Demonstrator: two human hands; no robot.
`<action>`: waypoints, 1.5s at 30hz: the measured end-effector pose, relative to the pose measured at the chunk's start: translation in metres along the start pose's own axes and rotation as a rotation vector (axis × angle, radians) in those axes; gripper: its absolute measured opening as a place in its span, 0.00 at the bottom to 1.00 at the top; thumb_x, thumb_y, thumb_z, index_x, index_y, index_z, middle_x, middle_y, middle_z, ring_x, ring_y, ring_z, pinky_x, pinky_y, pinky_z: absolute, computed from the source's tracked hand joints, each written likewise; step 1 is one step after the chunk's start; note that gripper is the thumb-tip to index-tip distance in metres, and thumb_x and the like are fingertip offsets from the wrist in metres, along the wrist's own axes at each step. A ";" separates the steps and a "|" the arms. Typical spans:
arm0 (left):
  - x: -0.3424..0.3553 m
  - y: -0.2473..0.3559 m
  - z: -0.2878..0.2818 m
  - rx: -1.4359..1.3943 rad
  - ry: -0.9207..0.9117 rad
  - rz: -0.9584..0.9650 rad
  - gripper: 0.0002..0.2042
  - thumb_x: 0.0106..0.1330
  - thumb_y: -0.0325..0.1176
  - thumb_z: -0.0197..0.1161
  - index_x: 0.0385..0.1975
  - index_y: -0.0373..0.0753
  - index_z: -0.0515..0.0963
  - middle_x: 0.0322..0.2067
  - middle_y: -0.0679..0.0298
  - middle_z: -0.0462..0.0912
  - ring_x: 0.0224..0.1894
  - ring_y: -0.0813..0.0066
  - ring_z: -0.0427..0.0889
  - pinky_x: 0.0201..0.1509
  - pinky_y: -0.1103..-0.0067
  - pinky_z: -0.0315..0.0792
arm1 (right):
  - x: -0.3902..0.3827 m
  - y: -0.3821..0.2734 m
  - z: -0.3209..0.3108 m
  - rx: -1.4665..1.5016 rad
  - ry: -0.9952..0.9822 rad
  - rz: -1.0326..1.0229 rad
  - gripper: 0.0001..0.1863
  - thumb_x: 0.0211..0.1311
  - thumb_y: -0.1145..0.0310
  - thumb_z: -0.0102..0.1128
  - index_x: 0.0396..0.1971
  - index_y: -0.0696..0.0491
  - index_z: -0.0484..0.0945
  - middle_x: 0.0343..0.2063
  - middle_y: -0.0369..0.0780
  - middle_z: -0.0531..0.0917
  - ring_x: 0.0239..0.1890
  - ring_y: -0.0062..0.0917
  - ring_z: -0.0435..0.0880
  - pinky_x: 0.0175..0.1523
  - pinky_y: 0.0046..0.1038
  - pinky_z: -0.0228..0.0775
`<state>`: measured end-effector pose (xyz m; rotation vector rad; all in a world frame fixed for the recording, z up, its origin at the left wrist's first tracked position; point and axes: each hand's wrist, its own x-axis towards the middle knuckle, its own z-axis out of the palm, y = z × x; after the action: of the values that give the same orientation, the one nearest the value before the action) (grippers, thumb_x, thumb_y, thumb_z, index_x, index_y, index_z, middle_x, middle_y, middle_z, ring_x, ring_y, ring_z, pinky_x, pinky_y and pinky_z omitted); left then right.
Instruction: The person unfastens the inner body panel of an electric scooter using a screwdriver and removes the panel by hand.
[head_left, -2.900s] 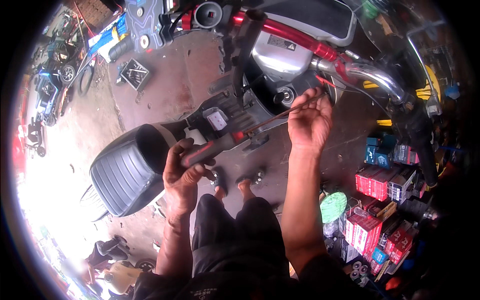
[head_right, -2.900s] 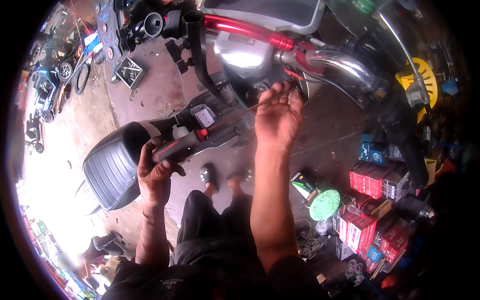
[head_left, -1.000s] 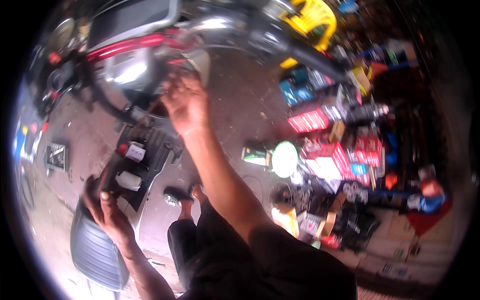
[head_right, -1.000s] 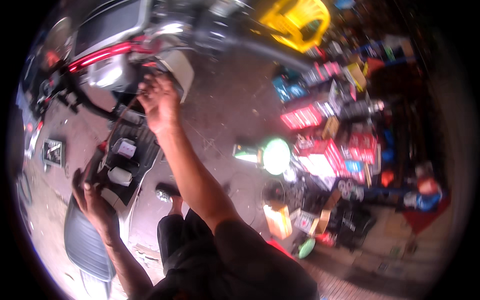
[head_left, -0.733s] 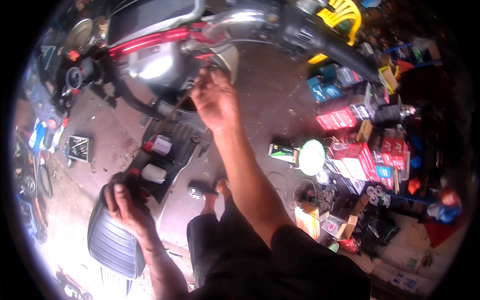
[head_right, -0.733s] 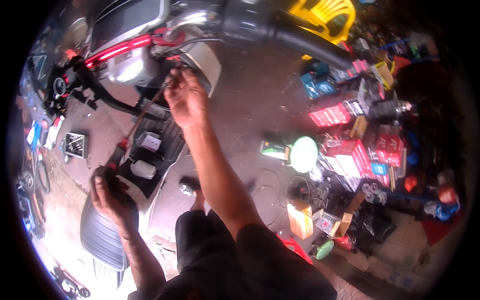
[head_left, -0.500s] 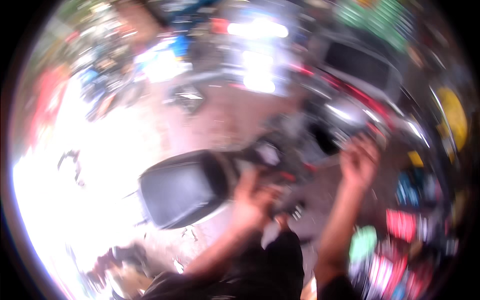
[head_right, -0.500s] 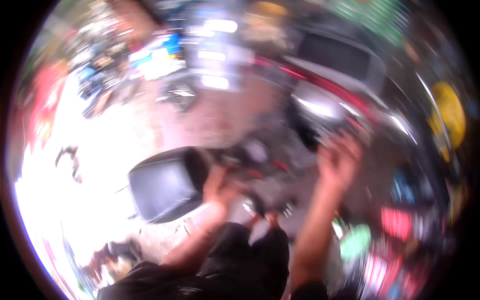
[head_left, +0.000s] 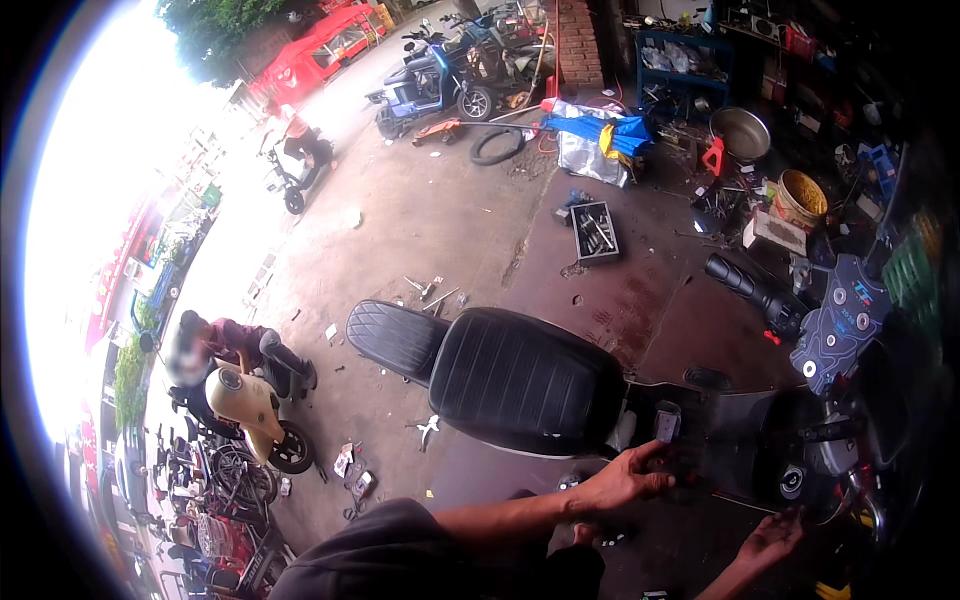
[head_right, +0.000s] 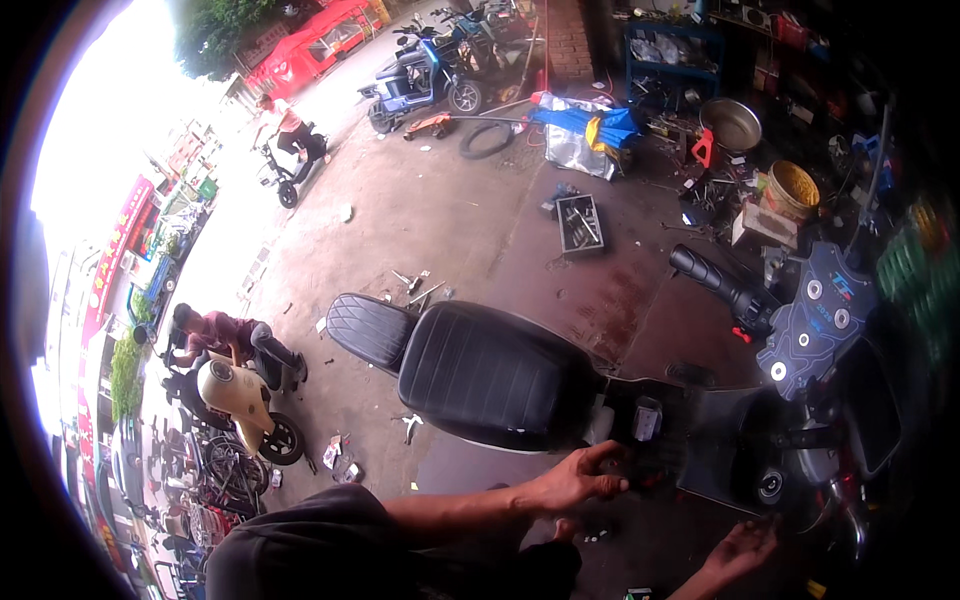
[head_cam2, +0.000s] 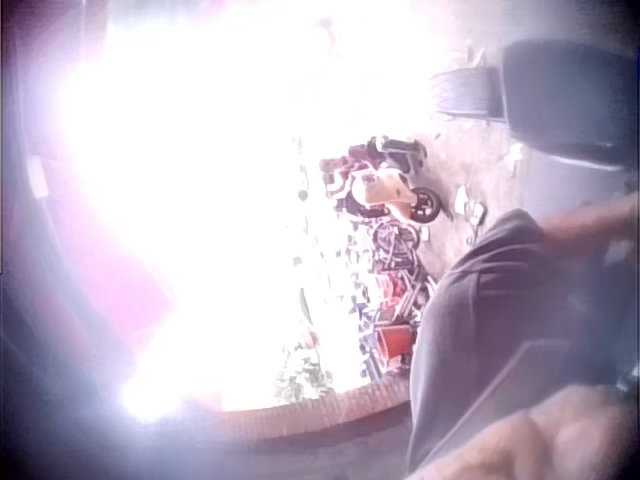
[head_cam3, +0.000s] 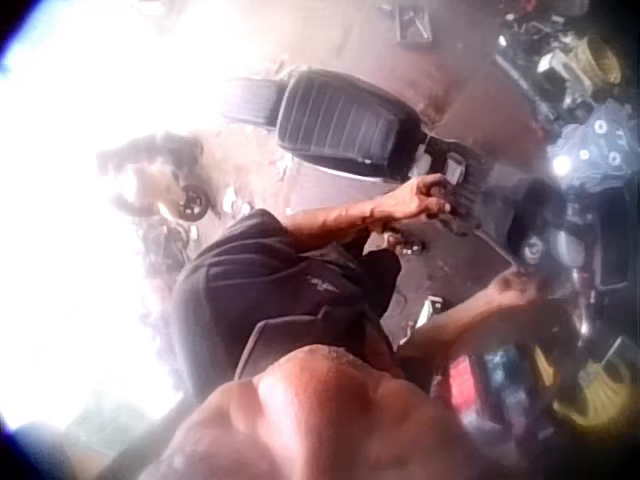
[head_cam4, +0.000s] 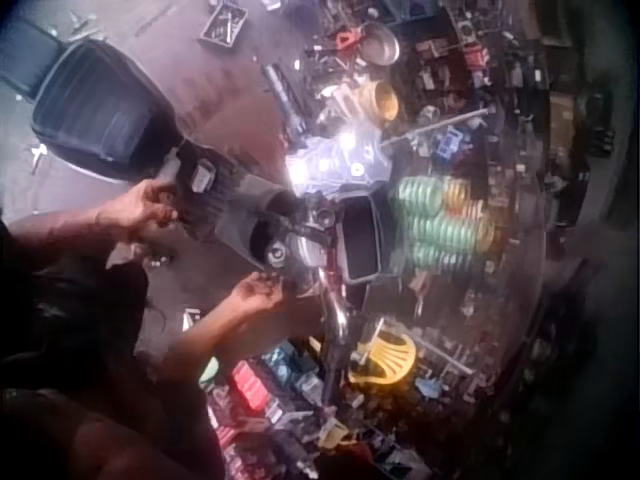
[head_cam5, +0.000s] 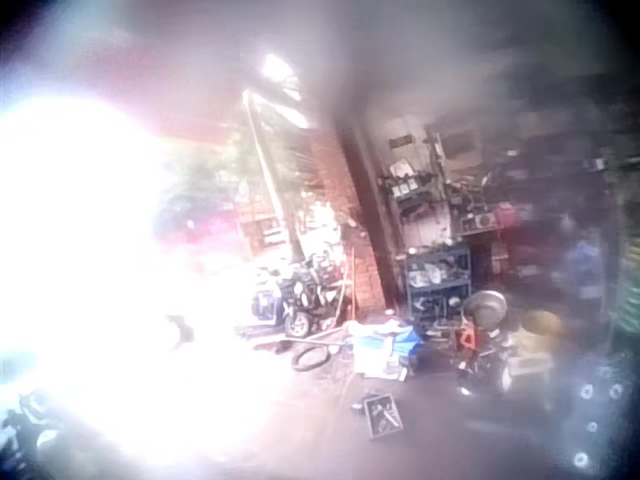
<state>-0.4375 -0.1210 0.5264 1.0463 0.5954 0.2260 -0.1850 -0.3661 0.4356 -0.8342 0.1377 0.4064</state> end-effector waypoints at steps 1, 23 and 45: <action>-0.004 0.002 -0.004 -0.024 0.009 -0.022 0.21 0.61 0.34 0.63 0.52 0.36 0.67 0.30 0.67 0.74 0.29 0.83 0.69 0.34 0.83 0.67 | -0.008 0.004 0.002 -0.056 -0.038 0.035 0.16 0.65 0.63 0.51 0.49 0.53 0.72 0.34 0.32 0.78 0.34 0.17 0.76 0.37 0.19 0.70; -0.120 -0.107 0.058 0.344 0.191 -0.030 0.20 0.61 0.34 0.61 0.51 0.31 0.68 0.44 0.52 0.77 0.49 0.64 0.75 0.55 0.73 0.67 | -0.015 0.030 -0.165 -0.163 0.207 0.448 0.13 0.65 0.55 0.53 0.43 0.46 0.74 0.32 0.29 0.78 0.33 0.18 0.77 0.34 0.20 0.68; 0.061 -0.266 -0.037 0.233 0.117 0.149 0.20 0.56 0.37 0.68 0.43 0.32 0.74 0.37 0.64 0.77 0.43 0.76 0.73 0.50 0.80 0.65 | 0.093 0.120 -0.188 -0.624 0.368 -0.507 0.22 0.60 0.45 0.56 0.37 0.52 0.71 0.24 0.29 0.68 0.26 0.14 0.67 0.31 0.19 0.62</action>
<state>-0.4347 -0.1984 0.2616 1.3110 0.6606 0.3567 -0.1404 -0.4067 0.2014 -1.5114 0.1346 -0.2060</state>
